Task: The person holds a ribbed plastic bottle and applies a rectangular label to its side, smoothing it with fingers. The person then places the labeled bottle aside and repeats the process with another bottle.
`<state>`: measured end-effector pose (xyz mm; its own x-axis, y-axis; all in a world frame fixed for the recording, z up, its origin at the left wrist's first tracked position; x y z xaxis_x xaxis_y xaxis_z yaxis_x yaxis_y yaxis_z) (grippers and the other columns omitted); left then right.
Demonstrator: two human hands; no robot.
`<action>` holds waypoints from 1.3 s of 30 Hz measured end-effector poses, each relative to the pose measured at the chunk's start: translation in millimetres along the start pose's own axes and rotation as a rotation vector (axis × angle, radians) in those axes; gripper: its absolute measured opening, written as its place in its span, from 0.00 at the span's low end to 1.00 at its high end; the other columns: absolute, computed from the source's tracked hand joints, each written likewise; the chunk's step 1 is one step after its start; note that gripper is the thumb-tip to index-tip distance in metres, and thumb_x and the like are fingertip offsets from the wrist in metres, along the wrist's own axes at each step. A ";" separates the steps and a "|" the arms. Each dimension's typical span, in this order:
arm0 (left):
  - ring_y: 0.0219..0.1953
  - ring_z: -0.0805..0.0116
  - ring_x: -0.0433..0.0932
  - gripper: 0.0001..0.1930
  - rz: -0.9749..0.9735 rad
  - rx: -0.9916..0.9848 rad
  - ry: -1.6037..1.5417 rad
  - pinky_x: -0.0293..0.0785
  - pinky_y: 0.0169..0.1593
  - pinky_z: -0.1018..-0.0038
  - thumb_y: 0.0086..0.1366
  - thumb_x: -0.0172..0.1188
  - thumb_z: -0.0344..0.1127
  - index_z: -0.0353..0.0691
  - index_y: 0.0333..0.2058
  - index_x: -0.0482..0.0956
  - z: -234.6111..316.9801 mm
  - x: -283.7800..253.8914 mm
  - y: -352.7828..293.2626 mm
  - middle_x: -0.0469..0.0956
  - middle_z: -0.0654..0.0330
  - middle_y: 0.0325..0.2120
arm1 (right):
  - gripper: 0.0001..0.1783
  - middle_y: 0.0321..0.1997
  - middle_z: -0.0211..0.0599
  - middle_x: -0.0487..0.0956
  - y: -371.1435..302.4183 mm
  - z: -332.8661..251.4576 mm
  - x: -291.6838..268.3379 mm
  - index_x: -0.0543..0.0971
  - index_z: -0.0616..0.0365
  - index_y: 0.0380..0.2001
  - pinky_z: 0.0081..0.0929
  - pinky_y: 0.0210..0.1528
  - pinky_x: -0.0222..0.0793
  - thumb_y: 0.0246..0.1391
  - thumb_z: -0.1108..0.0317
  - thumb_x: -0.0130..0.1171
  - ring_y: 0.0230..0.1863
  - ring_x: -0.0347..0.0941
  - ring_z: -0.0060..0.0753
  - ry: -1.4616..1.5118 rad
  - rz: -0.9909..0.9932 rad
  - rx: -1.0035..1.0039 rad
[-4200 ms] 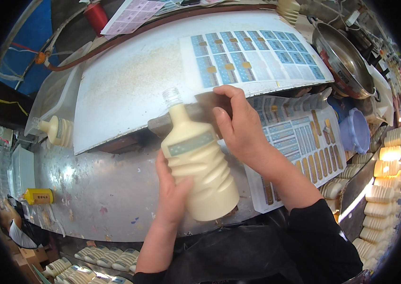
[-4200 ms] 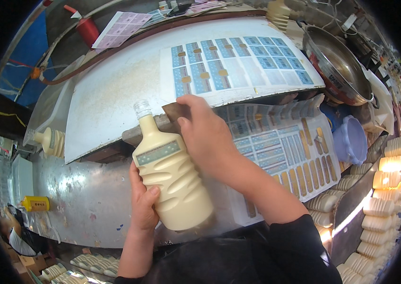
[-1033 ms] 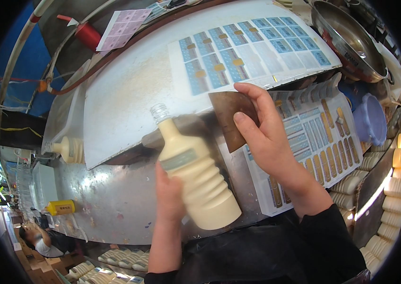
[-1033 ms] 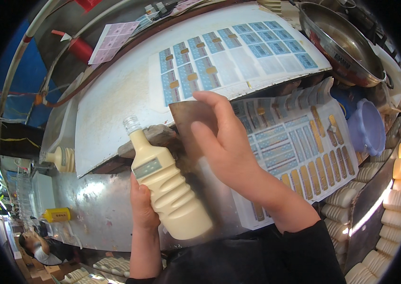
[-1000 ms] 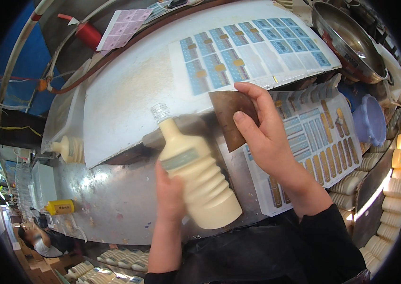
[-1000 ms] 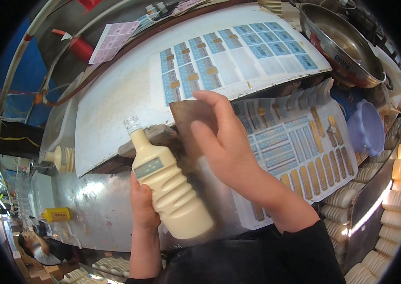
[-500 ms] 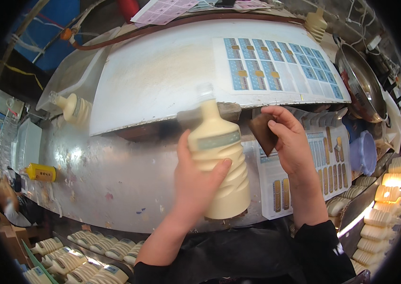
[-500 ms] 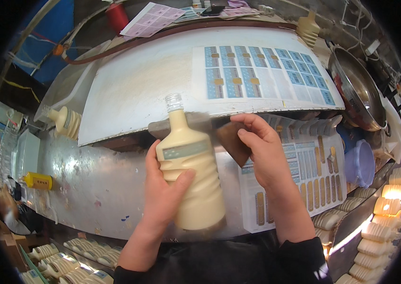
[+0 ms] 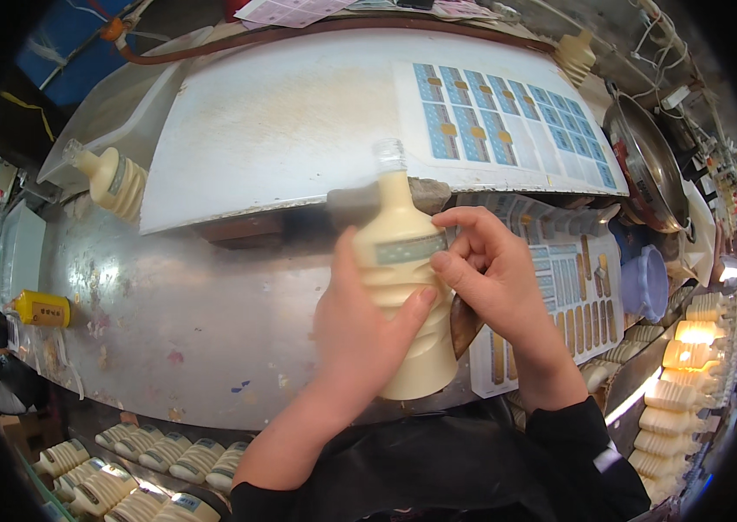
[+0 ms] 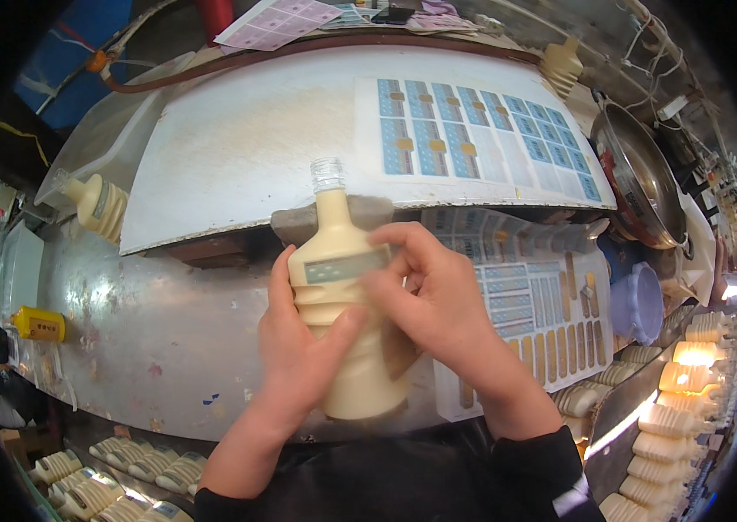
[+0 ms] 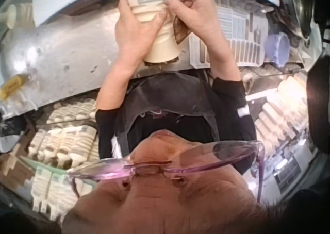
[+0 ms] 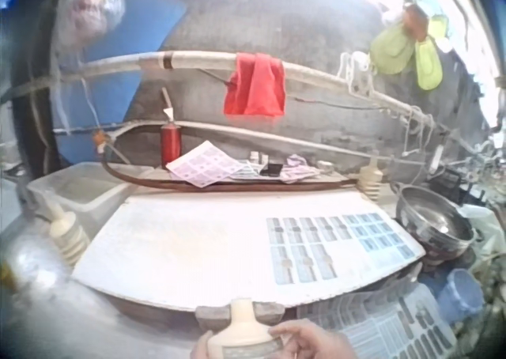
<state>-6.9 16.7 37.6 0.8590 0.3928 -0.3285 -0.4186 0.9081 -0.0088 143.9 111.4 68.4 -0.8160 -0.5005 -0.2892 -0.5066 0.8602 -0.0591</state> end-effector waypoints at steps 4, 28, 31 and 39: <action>0.52 0.40 0.81 0.48 -0.012 0.004 0.071 0.77 0.54 0.55 0.56 0.74 0.43 0.30 0.68 0.57 -2.2 -1.3 0.3 0.79 0.38 0.51 | 0.18 0.36 0.25 0.75 0.7 -9.3 -5.5 0.77 0.61 0.53 0.13 0.39 0.64 0.61 0.72 0.61 0.35 0.69 0.11 -0.015 0.051 -0.048; 0.50 0.40 0.81 0.51 -0.032 0.045 0.063 0.77 0.53 0.54 0.54 0.76 0.43 0.26 0.68 0.55 0.6 -1.0 0.3 0.79 0.38 0.49 | 0.19 0.46 0.33 0.73 27.0 -25.4 11.9 0.69 0.62 0.48 0.14 0.41 0.74 0.56 0.86 0.62 0.42 0.75 0.17 0.262 0.274 -0.197; 0.49 0.40 0.81 0.51 -0.033 0.046 0.071 0.77 0.52 0.54 0.54 0.76 0.43 0.26 0.68 0.55 0.1 -1.1 0.3 0.79 0.38 0.49 | 0.19 0.46 0.33 0.72 28.7 -24.5 12.7 0.69 0.62 0.48 0.14 0.41 0.74 0.56 0.86 0.62 0.42 0.75 0.16 0.243 0.285 -0.207; 0.49 0.40 0.81 0.51 -0.041 0.043 0.080 0.77 0.52 0.54 0.55 0.75 0.44 0.27 0.69 0.55 1.1 -2.2 0.3 0.79 0.38 0.49 | 0.18 0.44 0.34 0.77 31.4 -21.1 14.1 0.72 0.63 0.46 0.19 0.40 0.79 0.54 0.80 0.66 0.40 0.80 0.20 0.220 0.325 -0.241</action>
<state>-8.5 16.3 39.3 0.8479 0.3439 -0.4034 -0.3691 0.9293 0.0164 110.6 129.3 82.6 -0.9699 -0.2393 -0.0449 -0.2432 0.9417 0.2324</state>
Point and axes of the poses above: each hand's wrist, its own y-axis towards the middle knuckle, its own x-axis out of the palm, z = x × y, the point moved 3 cm from there along y, towards the middle knuckle
